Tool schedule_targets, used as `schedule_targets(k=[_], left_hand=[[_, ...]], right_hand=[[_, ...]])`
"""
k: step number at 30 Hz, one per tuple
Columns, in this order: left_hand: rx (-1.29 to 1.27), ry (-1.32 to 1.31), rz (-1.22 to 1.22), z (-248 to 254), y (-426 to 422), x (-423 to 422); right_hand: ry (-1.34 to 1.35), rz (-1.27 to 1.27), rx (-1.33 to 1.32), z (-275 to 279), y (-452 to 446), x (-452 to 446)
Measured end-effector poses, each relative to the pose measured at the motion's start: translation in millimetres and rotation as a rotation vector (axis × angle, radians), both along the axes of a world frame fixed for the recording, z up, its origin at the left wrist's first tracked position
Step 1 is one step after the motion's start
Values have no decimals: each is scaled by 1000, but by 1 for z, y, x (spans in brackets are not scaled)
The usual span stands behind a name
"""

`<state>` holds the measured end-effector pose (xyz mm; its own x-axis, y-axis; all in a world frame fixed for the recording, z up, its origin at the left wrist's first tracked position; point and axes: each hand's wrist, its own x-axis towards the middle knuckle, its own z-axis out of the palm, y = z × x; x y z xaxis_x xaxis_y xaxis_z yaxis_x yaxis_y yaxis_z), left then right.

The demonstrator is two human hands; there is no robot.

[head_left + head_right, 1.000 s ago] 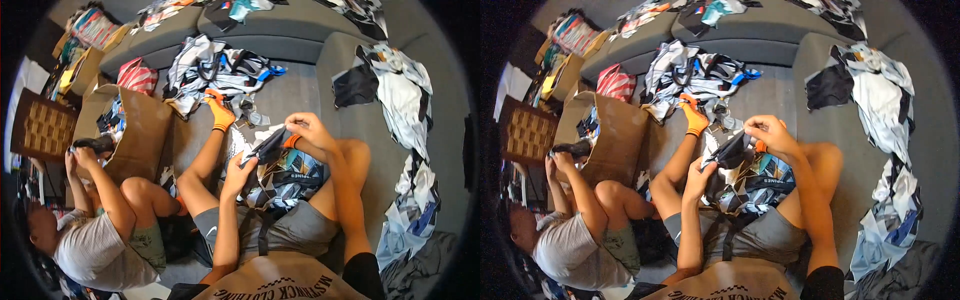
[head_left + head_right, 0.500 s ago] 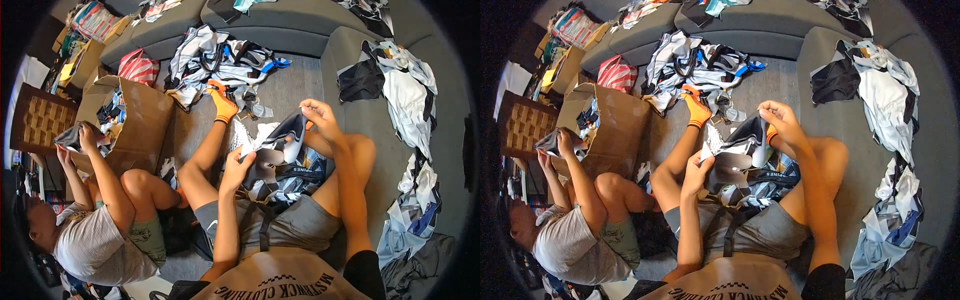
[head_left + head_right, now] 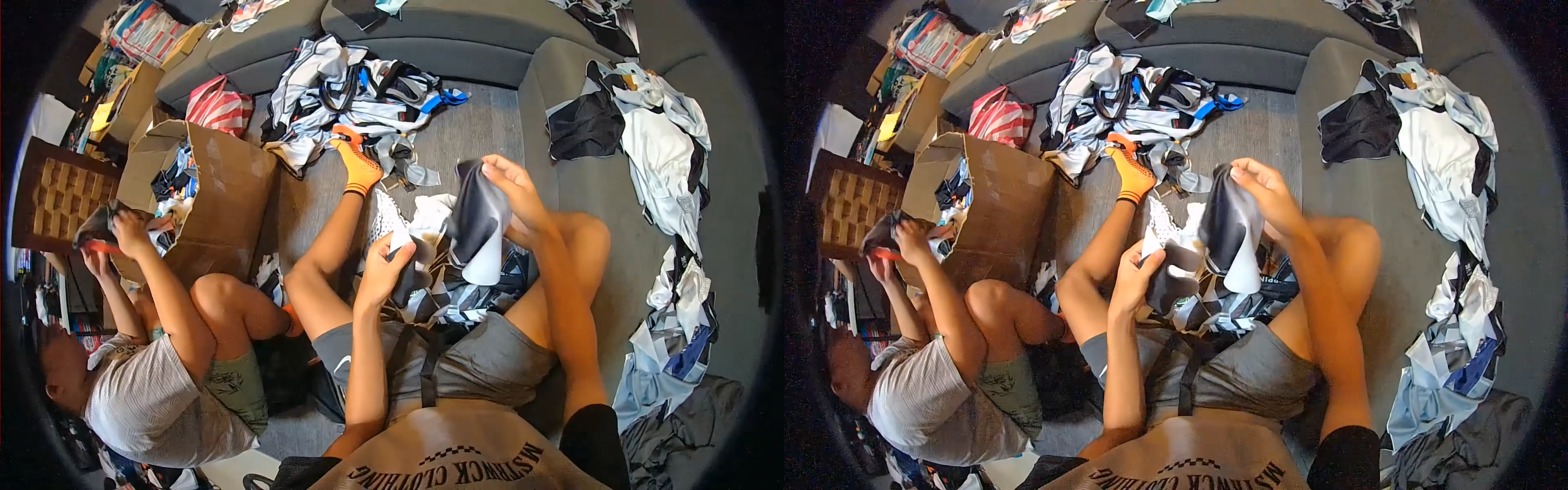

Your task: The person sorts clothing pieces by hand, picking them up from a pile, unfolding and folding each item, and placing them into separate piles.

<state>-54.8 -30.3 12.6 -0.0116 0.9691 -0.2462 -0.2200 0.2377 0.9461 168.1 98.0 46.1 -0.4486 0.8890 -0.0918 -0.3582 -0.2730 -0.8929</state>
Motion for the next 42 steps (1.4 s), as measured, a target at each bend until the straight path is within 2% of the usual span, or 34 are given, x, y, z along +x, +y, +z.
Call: schedule_targets(k=[7, 12, 17, 23, 25, 28, 32, 37, 42], left_hand=[[93, 16, -74, -19, 3, 10], [95, 55, -104, -14, 4, 13], [125, 80, -105, -9, 4, 16], [56, -28, -136, 4, 5, 23], [26, -57, -127, 4, 7, 31], [129, 24, -103, -13, 10, 46], [39, -91, -118, -15, 5, 61], [118, -41, -109, 6, 1, 55], [101, 34, -39, 6, 1, 46]], right_hand=[[1, -7, -61, -13, 3, 2], [77, 1, -157, 17, -7, -2], [146, 30, -107, 28, -8, -2], [72, 11, -103, 4, 2, 11], [80, 103, -91, 3, 0, 12], [86, 198, -79, 6, -3, 10], [48, 42, -86, 23, -9, 6], [56, -138, -92, -11, 12, 26], [-46, -52, 58, 10, 8, 21]])
